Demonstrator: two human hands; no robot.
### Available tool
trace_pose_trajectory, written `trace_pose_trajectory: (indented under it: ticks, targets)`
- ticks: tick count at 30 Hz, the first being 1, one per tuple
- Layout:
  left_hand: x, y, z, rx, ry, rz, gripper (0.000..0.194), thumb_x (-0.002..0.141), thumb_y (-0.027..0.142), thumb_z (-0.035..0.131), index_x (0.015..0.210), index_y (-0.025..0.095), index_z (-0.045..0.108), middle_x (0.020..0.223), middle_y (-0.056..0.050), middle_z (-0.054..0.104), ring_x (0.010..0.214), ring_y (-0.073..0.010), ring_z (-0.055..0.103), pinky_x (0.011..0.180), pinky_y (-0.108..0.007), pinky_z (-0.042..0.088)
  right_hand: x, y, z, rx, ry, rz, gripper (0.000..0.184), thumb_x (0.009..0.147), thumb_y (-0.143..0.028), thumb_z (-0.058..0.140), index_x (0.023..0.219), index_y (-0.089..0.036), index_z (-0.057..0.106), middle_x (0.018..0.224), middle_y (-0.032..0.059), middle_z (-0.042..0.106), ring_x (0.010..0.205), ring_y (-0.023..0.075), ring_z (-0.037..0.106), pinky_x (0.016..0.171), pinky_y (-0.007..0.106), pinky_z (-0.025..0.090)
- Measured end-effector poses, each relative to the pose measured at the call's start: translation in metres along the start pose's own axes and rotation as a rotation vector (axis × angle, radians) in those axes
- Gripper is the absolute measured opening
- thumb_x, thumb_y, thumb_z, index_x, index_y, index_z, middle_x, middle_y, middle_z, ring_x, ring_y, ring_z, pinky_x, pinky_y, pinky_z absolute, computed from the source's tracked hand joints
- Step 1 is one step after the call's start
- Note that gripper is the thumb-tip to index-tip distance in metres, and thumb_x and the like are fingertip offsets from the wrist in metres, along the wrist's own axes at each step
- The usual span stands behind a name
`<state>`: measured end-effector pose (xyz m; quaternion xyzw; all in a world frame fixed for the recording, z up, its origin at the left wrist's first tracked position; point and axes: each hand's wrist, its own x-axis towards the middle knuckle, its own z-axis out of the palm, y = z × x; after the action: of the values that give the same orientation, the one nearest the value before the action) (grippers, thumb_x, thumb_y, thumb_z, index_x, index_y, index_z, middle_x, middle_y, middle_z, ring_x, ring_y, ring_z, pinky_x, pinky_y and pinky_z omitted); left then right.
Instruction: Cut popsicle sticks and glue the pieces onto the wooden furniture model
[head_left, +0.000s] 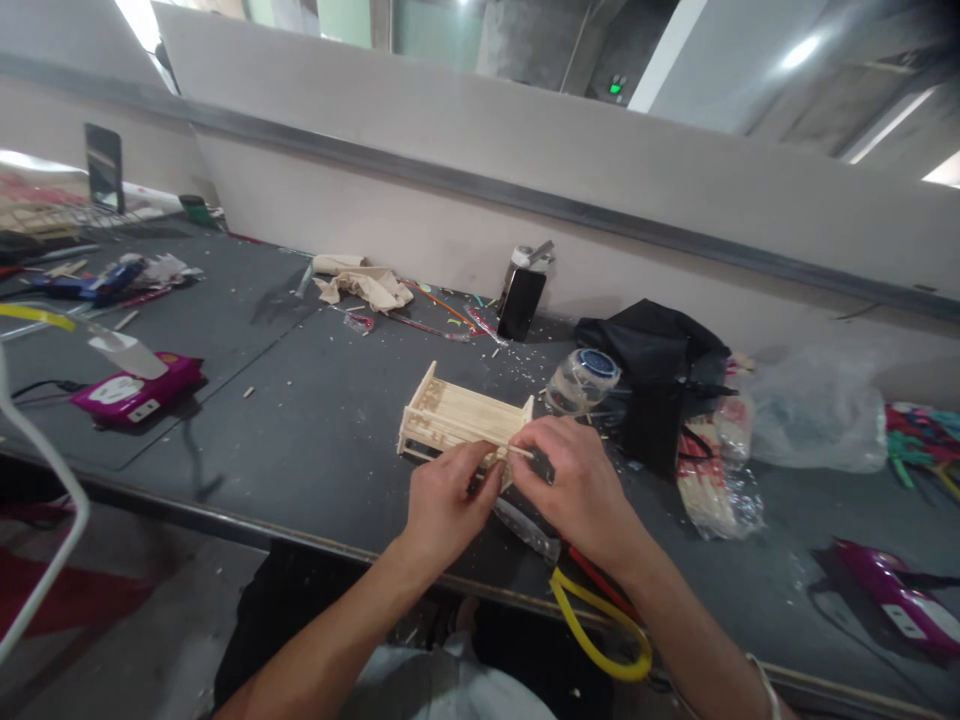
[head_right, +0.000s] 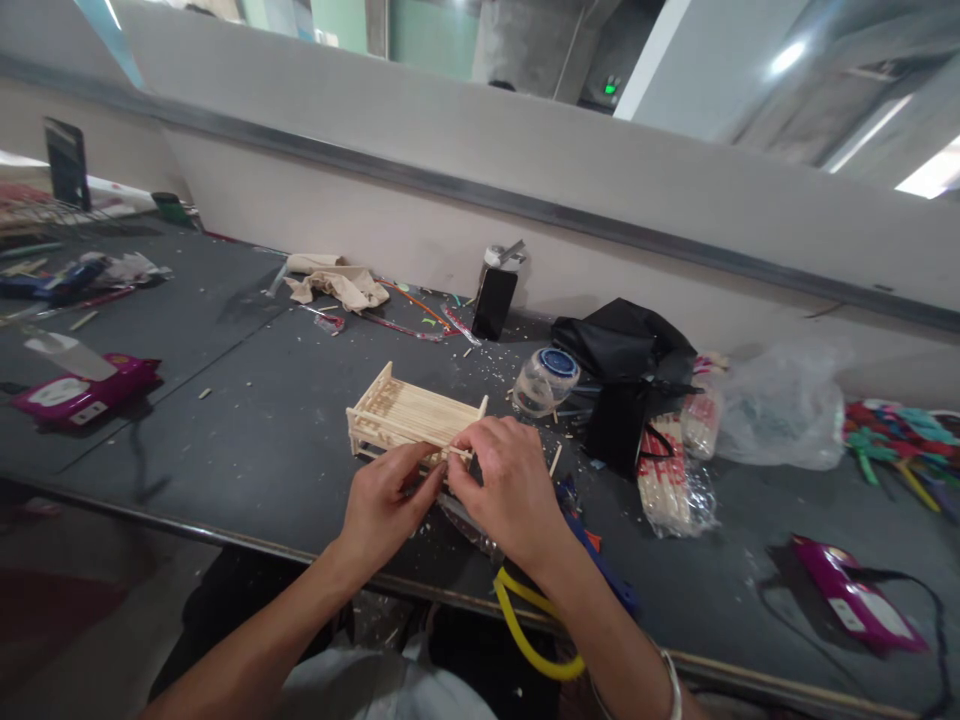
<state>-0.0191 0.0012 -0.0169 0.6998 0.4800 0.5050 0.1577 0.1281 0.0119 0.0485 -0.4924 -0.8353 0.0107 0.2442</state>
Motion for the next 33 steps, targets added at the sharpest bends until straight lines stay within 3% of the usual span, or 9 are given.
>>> trace_pose_trajectory:
  ticks: [7,15,24,33]
  targets:
    - [-0.0015,-0.0011,0.0003,-0.019,0.007,0.003,0.013,0.085,0.021,0.057,0.095,0.019,0.065,0.081,-0.003,0.072,0.068,-0.0135,0.065,0.061,-0.022,0.047,-0.0046,0.0016,-0.0037,0.053,-0.008,-0.002,0.013,0.082,-0.020,0.059,0.095,-0.019,0.061,0.096,0.0061,0.067,0.093,0.0233,0.058,0.083,0.038,0.040]
    - [0.0028,0.0023,-0.0004,-0.043,-0.021,-0.074,0.010,0.084,0.022,0.057,0.087,0.020,0.067,0.070,0.001,0.067,0.059,-0.0111,0.058,0.056,-0.020,0.042,-0.0016,0.0006,-0.0023,0.050,-0.010,0.002,0.007,0.084,-0.016,0.056,0.086,-0.019,0.062,0.089,0.0051,0.067,0.089,0.0225,0.058,0.081,0.037,0.041]
    - [0.0056,0.0050,-0.0016,-0.147,-0.053,-0.161,0.014,0.082,0.022,0.057,0.085,0.018,0.071,0.051,0.006,0.049,0.047,-0.0077,0.044,0.047,-0.019,0.031,-0.0021,0.0016,-0.0010,0.038,-0.003,0.009,0.006,0.084,-0.018,0.056,0.084,-0.019,0.062,0.087,0.0046,0.067,0.087,0.0223,0.058,0.080,0.037,0.040]
    - [0.0024,0.0030,0.0031,-0.225,-0.014,-0.115,0.012,0.083,0.018,0.057,0.083,0.018,0.070,0.064,0.002,0.063,0.056,-0.0094,0.052,0.053,-0.019,0.038,-0.0031,-0.0004,0.0010,0.050,0.020,0.032,0.006,0.085,-0.018,0.056,0.082,-0.020,0.062,0.086,0.0043,0.067,0.086,0.0224,0.058,0.080,0.037,0.040]
